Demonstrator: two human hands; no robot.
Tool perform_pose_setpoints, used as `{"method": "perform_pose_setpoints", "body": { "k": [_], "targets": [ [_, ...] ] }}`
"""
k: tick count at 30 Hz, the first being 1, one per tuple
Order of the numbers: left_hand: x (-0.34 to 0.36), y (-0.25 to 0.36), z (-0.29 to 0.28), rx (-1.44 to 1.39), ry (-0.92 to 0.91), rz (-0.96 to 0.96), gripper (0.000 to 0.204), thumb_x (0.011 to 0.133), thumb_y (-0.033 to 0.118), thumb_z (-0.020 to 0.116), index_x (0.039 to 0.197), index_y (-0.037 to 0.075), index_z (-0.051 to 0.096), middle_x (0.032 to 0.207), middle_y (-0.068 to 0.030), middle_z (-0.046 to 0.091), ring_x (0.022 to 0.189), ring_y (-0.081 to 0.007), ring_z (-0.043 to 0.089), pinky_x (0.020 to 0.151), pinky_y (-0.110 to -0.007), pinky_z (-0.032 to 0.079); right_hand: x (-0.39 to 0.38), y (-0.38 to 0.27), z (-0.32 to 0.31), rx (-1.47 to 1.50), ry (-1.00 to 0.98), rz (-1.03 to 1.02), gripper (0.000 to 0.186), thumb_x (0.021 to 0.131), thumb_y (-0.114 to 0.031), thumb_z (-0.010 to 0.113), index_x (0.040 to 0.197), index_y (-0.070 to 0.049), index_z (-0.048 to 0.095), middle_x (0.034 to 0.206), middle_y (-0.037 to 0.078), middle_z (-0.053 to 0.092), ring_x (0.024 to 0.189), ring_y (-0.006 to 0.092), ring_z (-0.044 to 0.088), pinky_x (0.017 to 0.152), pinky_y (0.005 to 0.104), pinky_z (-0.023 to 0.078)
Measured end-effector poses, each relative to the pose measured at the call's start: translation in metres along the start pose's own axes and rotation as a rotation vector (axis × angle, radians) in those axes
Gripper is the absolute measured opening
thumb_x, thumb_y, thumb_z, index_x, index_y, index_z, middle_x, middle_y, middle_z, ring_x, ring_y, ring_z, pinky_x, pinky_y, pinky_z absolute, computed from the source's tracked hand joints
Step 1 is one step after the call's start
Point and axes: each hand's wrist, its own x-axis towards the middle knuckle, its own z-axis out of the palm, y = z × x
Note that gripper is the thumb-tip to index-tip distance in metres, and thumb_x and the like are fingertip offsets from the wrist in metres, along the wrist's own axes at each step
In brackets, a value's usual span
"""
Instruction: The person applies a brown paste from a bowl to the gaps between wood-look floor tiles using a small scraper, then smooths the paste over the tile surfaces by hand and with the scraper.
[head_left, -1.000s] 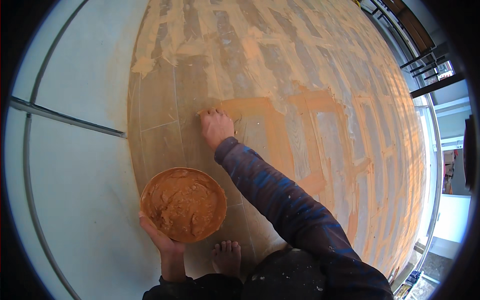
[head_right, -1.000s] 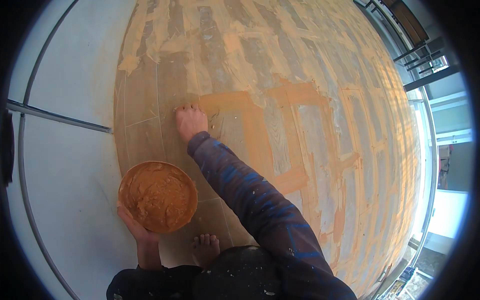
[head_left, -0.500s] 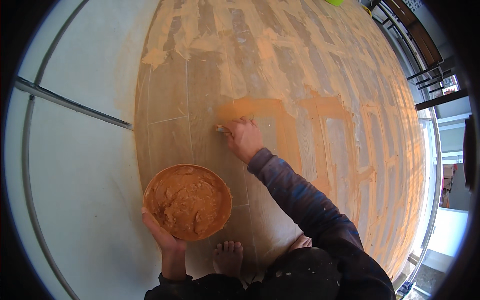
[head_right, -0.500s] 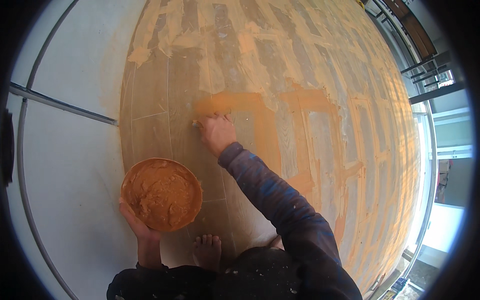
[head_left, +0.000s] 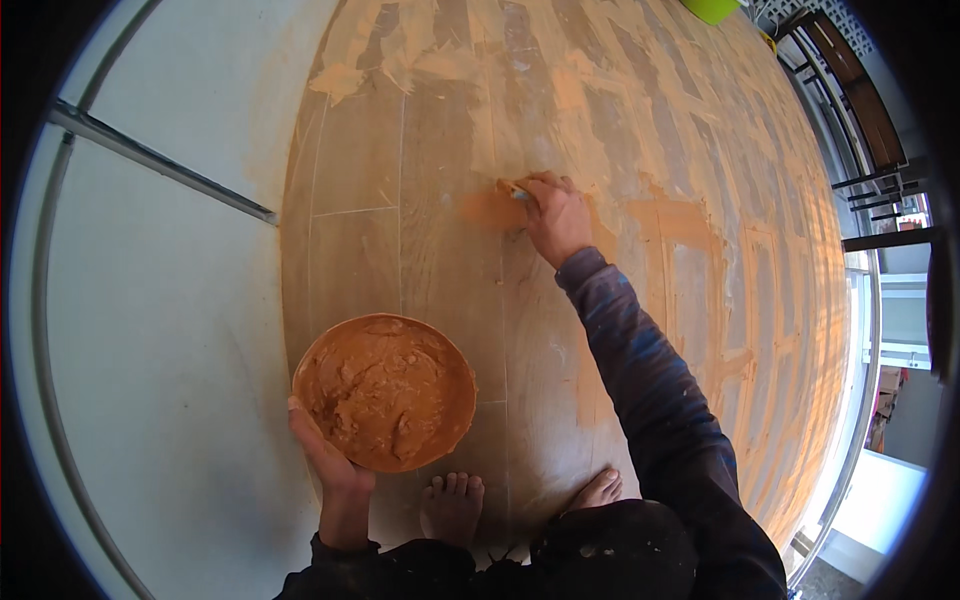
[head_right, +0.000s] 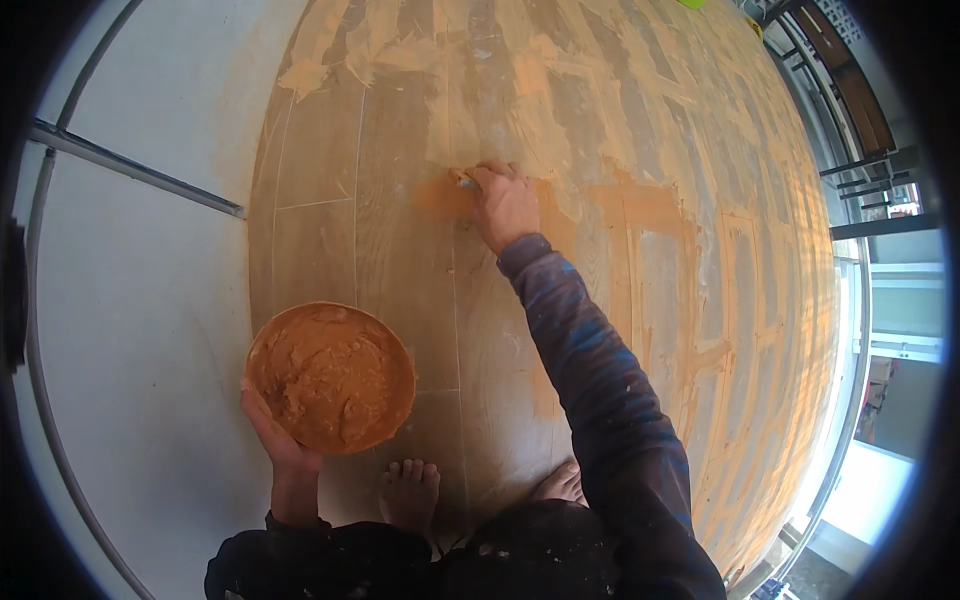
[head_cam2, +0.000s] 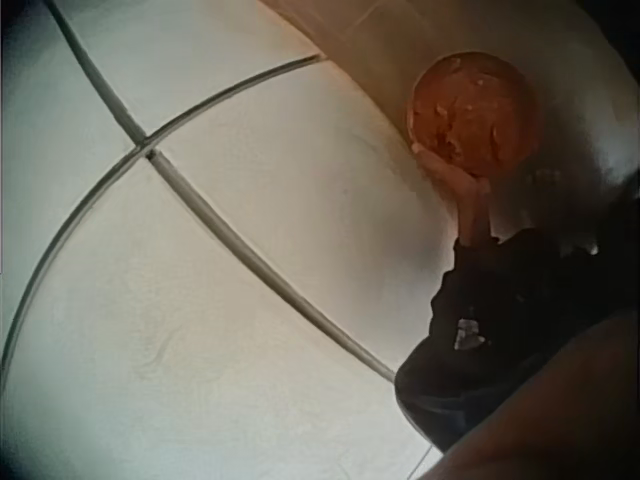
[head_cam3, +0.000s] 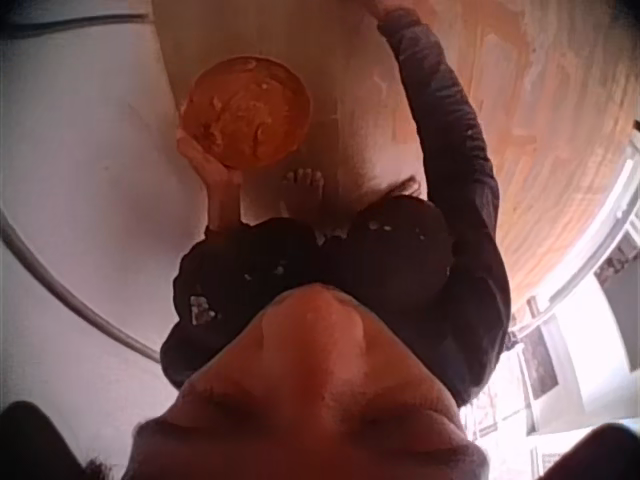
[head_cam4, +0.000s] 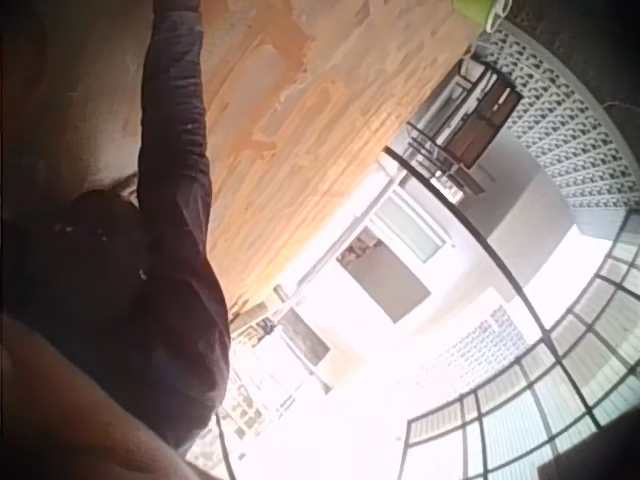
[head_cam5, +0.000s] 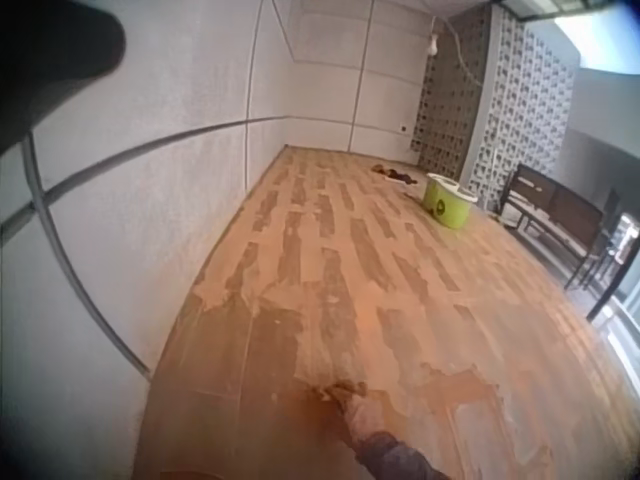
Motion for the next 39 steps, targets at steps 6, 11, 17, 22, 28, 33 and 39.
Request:
{"method": "perform_pose_setpoints", "body": {
  "k": [6,11,17,22,28,33,39],
  "targets": [
    [0.001,-0.004,-0.006,-0.067,0.05,-0.008,0.064,0.107,0.058,0.031,0.152,0.012,0.041,0.149,-0.0098,0.049,0.136,-0.0278,0.051,0.112,-0.047,0.047,-0.038,-0.015,0.023,-0.231,-0.055,-0.27,0.031,0.088,-0.011,0.058,0.117,-0.008,0.068,0.108,0.009,0.065,0.107,0.0272,0.059,0.089,0.0405,0.046],
    [0.003,-0.006,-0.006,-0.1,0.078,0.008,0.064,0.108,0.058,0.03,0.152,0.013,0.04,0.15,-0.0099,0.049,0.137,-0.0284,0.051,0.112,-0.047,0.048,-0.133,-0.039,-0.008,-0.325,-0.19,-0.339,0.045,0.087,-0.013,0.058,0.128,0.005,0.059,0.11,0.009,0.058,0.108,0.0245,0.055,0.088,0.0387,0.045],
    [-0.004,-0.001,-0.001,-0.088,-0.003,0.108,0.065,0.107,0.059,0.031,0.152,0.013,0.041,0.151,-0.0101,0.049,0.137,-0.0287,0.051,0.112,-0.048,0.048,-0.192,-0.049,-0.04,-0.047,-0.332,-0.275,0.028,0.086,-0.009,0.06,0.112,-0.005,0.069,0.1,0.011,0.063,0.1,0.0284,0.061,0.087,0.0417,0.045],
    [-0.004,-0.007,0.004,-0.061,0.04,0.089,0.065,0.107,0.059,0.031,0.151,0.012,0.041,0.15,-0.0102,0.049,0.137,-0.0283,0.051,0.111,-0.047,0.048,-0.066,0.012,-0.033,0.189,-0.184,-0.189,0.022,0.083,-0.001,0.064,0.104,-0.004,0.069,0.105,0.014,0.069,0.104,0.0371,0.064,0.086,0.0467,0.052],
    [-0.005,-0.006,0.01,-0.059,0.043,0.093,0.064,0.107,0.058,0.031,0.151,0.012,0.042,0.15,-0.0097,0.05,0.137,-0.0274,0.051,0.112,-0.046,0.048,-0.019,0.045,0.017,0.028,-0.111,-0.68,0.02,0.087,-0.008,0.066,0.106,-0.006,0.069,0.122,0.01,0.069,0.116,0.0287,0.064,0.097,0.041,0.048],
    [-0.005,-0.006,0.005,-0.075,0.039,0.108,0.064,0.107,0.057,0.031,0.151,0.012,0.042,0.149,-0.0093,0.05,0.137,-0.0265,0.051,0.112,-0.046,0.047,-0.041,0.037,0.0,-0.179,-0.166,-0.744,0.019,0.088,-0.014,0.065,0.105,-0.008,0.069,0.124,0.007,0.069,0.119,0.0231,0.064,0.105,0.0391,0.041],
    [-0.005,-0.005,0.001,-0.133,0.025,0.105,0.065,0.107,0.059,0.032,0.151,0.012,0.042,0.149,-0.0094,0.05,0.137,-0.0268,0.051,0.112,-0.045,0.048,-0.104,0.037,-0.047,-0.145,-0.38,-0.583,0.018,0.085,-0.009,0.066,0.102,-0.007,0.068,0.111,0.01,0.07,0.104,0.0301,0.065,0.097,0.0425,0.046]
  ]
}}
